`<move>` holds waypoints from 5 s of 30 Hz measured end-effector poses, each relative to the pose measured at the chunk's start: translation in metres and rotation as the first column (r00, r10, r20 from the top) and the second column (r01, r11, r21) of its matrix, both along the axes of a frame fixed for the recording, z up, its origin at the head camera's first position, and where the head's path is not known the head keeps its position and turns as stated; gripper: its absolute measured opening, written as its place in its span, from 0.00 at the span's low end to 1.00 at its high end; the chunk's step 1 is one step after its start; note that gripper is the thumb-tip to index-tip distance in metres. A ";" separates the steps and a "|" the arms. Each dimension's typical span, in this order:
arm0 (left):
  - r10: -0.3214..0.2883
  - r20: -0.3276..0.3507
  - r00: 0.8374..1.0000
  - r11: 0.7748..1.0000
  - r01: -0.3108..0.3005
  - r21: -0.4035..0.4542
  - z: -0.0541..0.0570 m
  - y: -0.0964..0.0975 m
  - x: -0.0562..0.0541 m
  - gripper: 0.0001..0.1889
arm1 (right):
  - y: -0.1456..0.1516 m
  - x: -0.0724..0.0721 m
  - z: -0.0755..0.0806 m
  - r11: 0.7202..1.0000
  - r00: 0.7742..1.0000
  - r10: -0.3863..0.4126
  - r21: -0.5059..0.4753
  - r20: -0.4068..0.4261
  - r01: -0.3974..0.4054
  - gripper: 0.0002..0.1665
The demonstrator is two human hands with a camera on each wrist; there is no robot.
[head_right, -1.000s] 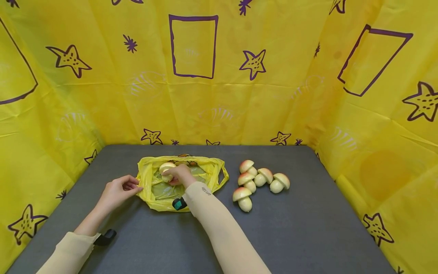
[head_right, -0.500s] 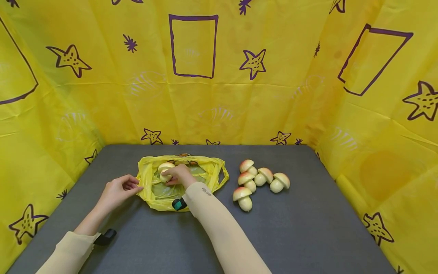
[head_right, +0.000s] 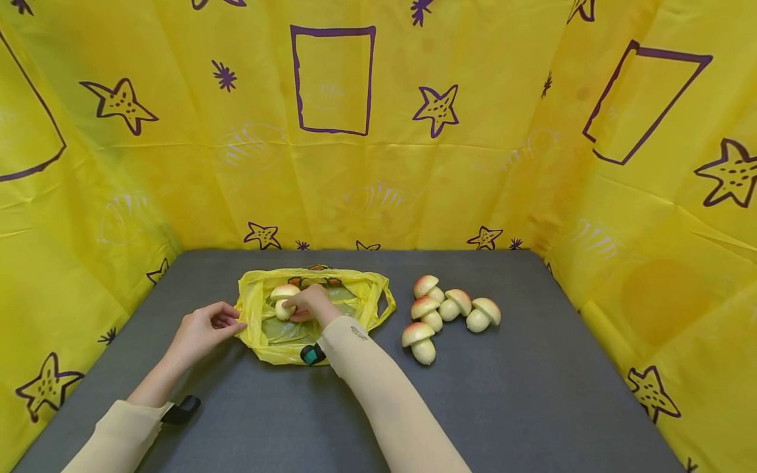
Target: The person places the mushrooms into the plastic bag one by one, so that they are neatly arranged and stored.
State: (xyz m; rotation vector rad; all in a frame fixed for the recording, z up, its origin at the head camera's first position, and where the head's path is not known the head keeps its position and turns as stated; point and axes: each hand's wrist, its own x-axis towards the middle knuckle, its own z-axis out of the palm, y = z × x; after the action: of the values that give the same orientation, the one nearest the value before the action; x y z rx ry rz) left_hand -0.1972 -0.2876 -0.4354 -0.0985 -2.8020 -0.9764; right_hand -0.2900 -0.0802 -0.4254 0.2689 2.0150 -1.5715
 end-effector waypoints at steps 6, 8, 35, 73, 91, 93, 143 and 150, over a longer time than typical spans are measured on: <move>-0.002 -0.004 1.000 1.000 0.002 -0.002 0.000 0.000 0.000 0.14 | 0.001 -0.013 -0.009 0.999 0.999 0.008 -0.032 0.051 -0.007 0.16; -0.004 -0.005 1.000 1.000 0.004 -0.003 0.000 0.000 0.000 0.13 | 0.002 -0.012 -0.008 0.999 0.999 0.000 -0.052 0.053 0.003 0.16; -0.004 0.014 1.000 1.000 0.004 0.015 0.002 -0.002 0.001 0.16 | 0.009 -0.005 -0.001 0.999 1.000 -0.010 -0.039 -0.016 0.009 0.31; 0.009 -0.005 1.000 1.000 -0.009 -0.001 0.000 0.003 0.003 0.16 | 0.082 0.022 0.051 0.975 0.940 0.218 0.093 -0.262 -0.200 0.30; 0.021 0.003 1.000 1.000 -0.021 -0.014 0.001 0.003 0.002 0.16 | 0.128 0.038 0.061 0.981 0.920 0.190 0.042 -0.342 -0.187 0.27; 0.019 0.007 1.000 1.000 -0.019 -0.012 0.001 0.004 0.002 0.16 | 0.133 0.040 0.062 0.982 0.914 0.187 0.048 -0.360 -0.182 0.26; -0.003 0.003 1.000 1.000 0.003 -0.012 0.003 0.006 -0.003 0.15 | 0.252 0.061 0.048 0.997 0.919 0.045 0.082 -0.391 -0.014 0.32; -0.007 0.008 1.000 1.000 0.008 -0.010 0.003 0.008 -0.002 0.16 | 0.263 0.066 0.045 0.994 0.903 0.084 0.103 -0.421 -0.045 0.29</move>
State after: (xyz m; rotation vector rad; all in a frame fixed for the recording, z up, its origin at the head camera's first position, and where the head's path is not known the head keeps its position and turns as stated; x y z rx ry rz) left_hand -0.1993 -0.2798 -0.4328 -0.1067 -2.8163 -0.9665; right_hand -0.2238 0.1828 -0.3809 -0.1221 2.4009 -1.6020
